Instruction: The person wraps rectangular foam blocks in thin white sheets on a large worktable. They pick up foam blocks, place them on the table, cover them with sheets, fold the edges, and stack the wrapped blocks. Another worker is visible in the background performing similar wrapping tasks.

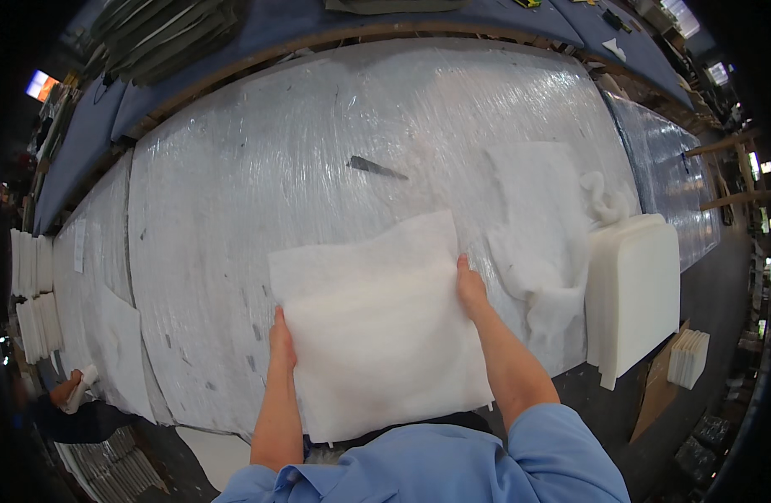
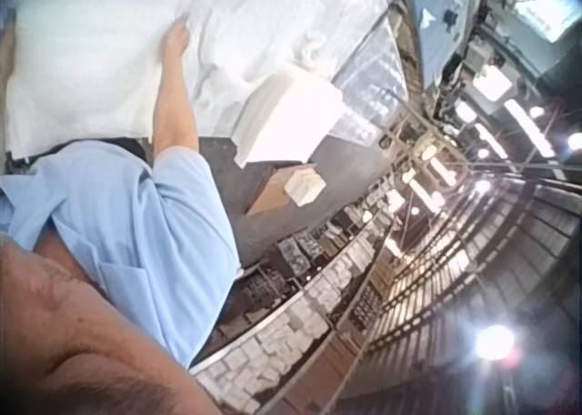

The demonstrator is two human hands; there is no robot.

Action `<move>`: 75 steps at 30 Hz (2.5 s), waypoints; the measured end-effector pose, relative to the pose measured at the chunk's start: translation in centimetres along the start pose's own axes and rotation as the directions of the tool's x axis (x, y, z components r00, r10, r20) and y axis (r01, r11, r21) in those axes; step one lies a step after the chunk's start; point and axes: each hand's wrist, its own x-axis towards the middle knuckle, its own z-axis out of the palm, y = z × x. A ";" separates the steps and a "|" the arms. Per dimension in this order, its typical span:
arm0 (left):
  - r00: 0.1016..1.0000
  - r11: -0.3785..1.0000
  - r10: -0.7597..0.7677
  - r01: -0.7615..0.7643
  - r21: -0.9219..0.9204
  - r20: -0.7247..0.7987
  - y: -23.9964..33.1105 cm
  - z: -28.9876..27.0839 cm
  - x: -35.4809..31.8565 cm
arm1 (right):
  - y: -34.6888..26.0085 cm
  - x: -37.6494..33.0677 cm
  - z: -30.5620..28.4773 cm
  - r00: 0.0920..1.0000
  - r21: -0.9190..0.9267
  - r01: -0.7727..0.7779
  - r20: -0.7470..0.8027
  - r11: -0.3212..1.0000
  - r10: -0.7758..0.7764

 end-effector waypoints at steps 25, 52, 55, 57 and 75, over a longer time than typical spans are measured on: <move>0.990 0.970 0.121 -0.133 0.204 0.069 -0.8 -5.1 -7.0 | 6.5 -1.7 -7.9 0.979 0.258 0.045 0.182 0.965 -0.094; 0.990 0.989 0.095 -0.105 0.102 0.102 -10.7 -7.9 -14.2 | 13.7 -9.8 -7.0 0.976 -0.030 0.215 0.046 0.976 -0.213; 0.997 0.982 0.078 -0.080 0.169 0.018 -11.3 -8.0 -14.0 | 13.6 -11.4 -4.9 0.967 -0.041 0.252 0.033 0.967 -0.251; 0.997 0.990 0.065 -0.070 0.125 0.039 -11.2 -7.8 -13.7 | 13.5 -11.0 -4.6 0.976 -0.018 0.214 0.042 0.977 -0.213; 0.986 0.964 0.133 -0.106 0.245 -0.097 -15.5 -9.1 -17.4 | 18.0 -10.6 -10.7 0.959 0.164 0.125 0.231 0.978 -0.162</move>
